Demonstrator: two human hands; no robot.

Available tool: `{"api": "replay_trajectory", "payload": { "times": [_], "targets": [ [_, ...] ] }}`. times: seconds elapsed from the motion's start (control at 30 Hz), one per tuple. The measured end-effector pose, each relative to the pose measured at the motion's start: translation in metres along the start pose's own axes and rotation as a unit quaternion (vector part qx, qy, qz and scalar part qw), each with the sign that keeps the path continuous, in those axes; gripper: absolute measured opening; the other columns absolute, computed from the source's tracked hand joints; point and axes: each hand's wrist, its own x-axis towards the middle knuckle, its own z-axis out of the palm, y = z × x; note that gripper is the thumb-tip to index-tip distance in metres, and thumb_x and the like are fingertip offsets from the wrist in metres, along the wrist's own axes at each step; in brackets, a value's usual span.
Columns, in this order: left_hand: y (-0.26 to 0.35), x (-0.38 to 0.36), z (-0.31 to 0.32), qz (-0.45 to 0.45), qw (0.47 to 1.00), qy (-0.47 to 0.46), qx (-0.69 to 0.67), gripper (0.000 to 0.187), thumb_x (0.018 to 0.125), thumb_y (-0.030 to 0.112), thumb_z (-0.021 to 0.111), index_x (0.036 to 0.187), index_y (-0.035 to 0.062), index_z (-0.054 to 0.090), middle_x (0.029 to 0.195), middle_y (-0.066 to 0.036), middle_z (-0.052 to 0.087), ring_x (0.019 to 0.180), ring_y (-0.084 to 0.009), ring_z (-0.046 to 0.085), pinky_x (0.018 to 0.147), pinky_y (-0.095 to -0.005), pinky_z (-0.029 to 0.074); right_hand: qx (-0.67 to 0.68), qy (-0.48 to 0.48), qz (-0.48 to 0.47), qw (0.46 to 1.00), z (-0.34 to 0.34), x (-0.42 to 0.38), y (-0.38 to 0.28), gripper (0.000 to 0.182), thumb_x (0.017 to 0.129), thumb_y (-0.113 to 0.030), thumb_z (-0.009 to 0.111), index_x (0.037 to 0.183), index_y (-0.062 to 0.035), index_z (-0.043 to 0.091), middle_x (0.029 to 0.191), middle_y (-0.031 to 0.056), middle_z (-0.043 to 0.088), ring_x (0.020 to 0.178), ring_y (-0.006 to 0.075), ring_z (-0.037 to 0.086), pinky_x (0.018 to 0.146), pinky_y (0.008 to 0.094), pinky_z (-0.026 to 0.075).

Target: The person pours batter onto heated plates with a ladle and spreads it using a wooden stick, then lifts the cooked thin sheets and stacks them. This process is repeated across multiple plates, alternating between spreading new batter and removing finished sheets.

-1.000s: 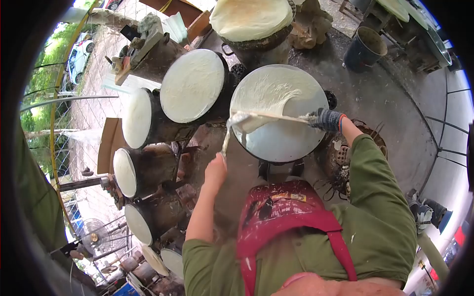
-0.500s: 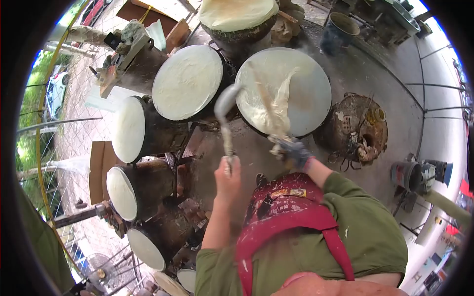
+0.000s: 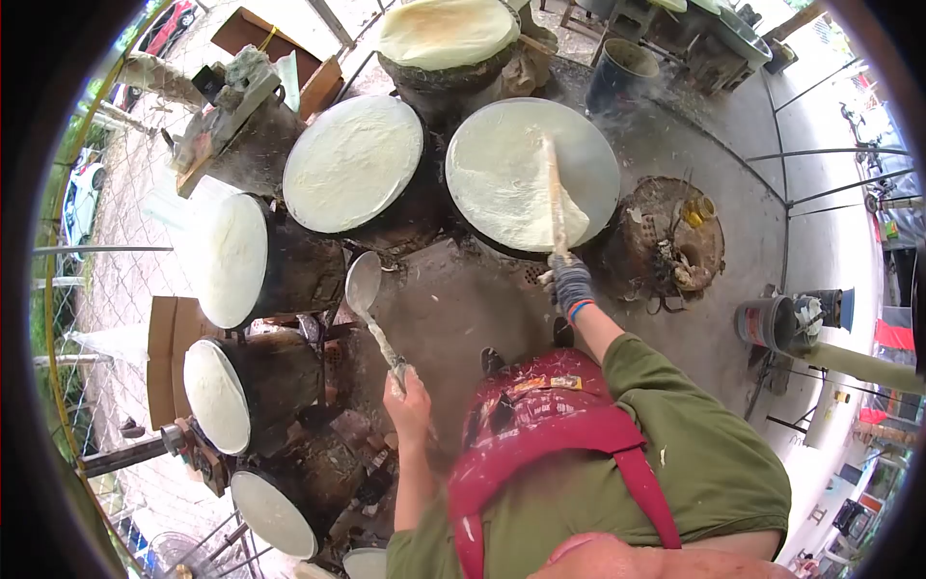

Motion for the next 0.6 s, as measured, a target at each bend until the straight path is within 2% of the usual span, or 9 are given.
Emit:
{"api": "replay_trajectory", "payload": {
  "times": [0.03,0.07,0.1,0.2,0.3,0.4,0.47,0.53,0.6],
  "targets": [
    [-0.004,-0.002,0.003,0.001,1.0,0.005,-0.007,0.007,0.092,0.011,0.049,0.086,0.0084,0.049,0.061,0.007,0.041,0.045,-0.001,0.037,0.038,-0.0167,0.029,0.016,-0.028,-0.01,0.999,0.001,-0.01,-0.002,0.023,0.088,-0.032,0.054,0.091,-0.0085,0.055,0.056,0.0059,0.05,0.047,0.0243,0.053,0.045,0.0362,0.044],
    [-0.004,-0.006,0.009,-0.001,1.0,0.004,-0.002,0.006,0.092,0.01,0.049,0.086,0.0084,0.049,0.062,0.007,0.041,0.046,-0.0009,0.037,0.038,-0.0164,0.029,-0.289,-0.061,-0.23,0.927,-0.007,0.013,0.028,0.023,0.087,-0.031,0.054,0.091,-0.008,0.055,0.063,0.0117,0.054,0.055,0.0306,0.056,0.05,0.0414,0.045],
    [-0.003,-0.01,0.018,-0.002,1.0,0.004,0.005,0.006,0.092,0.01,0.049,0.086,0.0083,0.049,0.062,0.007,0.041,0.046,-0.0009,0.037,0.039,-0.0161,0.029,-0.531,0.051,-0.438,0.724,-0.016,0.037,0.059,0.024,0.086,-0.031,0.054,0.091,-0.0076,0.055,0.071,0.0175,0.059,0.063,0.037,0.058,0.056,0.0466,0.046],
    [0.003,-0.022,0.05,-0.003,1.0,-0.007,0.004,0.006,0.092,0.01,0.049,0.087,0.0082,0.049,0.064,0.006,0.042,0.048,-0.0008,0.038,0.04,-0.0151,0.03,-0.47,0.047,-0.232,0.85,-0.047,0.04,0.042,0.029,0.087,-0.032,0.05,0.095,-0.0052,0.056,0.081,0.0244,0.061,0.075,0.0408,0.06,0.064,0.0499,0.047],
    [-0.001,-0.029,0.088,0.025,0.999,0.005,0.02,0.01,0.093,0.01,0.046,0.086,0.0053,0.049,0.058,0.005,0.039,0.041,-0.0023,0.033,0.035,-0.018,0.025,-0.456,0.05,-0.203,0.865,-0.102,0.056,-0.013,0.03,0.088,-0.033,0.048,0.095,-0.0058,0.057,0.076,0.0225,0.061,0.074,0.0392,0.06,0.064,0.0493,0.047],
    [-0.005,-0.038,0.127,0.033,0.999,0.02,0.027,0.012,0.094,0.011,0.044,0.085,0.0037,0.048,0.054,0.004,0.037,0.037,-0.0032,0.03,0.032,-0.0198,0.023,-0.359,-0.034,-0.148,0.921,-0.123,0.084,-0.015,0.026,0.089,-0.029,0.047,0.089,-0.006,0.059,0.073,0.0218,0.061,0.07,0.038,0.061,0.057,0.0464,0.046],
    [-0.004,-0.046,0.146,0.022,0.999,0.021,0.032,0.009,0.093,0.01,0.045,0.087,0.0047,0.049,0.058,0.005,0.039,0.041,-0.0024,0.033,0.035,-0.018,0.026,-0.474,-0.068,-0.253,0.841,-0.13,0.066,0.004,0.028,0.089,-0.031,0.045,0.097,-0.0092,0.059,0.074,0.0212,0.061,0.07,0.0378,0.061,0.059,0.047,0.047],
    [-0.002,-0.056,0.16,0.003,0.999,0.016,0.039,0.003,0.092,0.01,0.049,0.091,0.0069,0.05,0.066,0.005,0.043,0.05,-0.0005,0.039,0.041,-0.0141,0.032,-0.547,-0.1,-0.258,0.79,-0.149,0.038,-0.008,0.027,0.089,-0.03,0.044,0.097,-0.0106,0.06,0.074,0.0208,0.061,0.07,0.0382,0.061,0.06,0.0474,0.047],
    [0.002,-0.063,0.174,0.004,0.999,0.024,0.038,0.003,0.092,0.009,0.049,0.091,0.0066,0.05,0.066,0.005,0.044,0.05,-0.0005,0.039,0.041,-0.0144,0.032,-0.535,-0.036,-0.289,0.793,-0.176,0.063,-0.018,0.024,0.089,-0.028,0.045,0.095,-0.0103,0.059,0.073,0.0204,0.061,0.069,0.039,0.06,0.06,0.0478,0.047]
  ]
}}
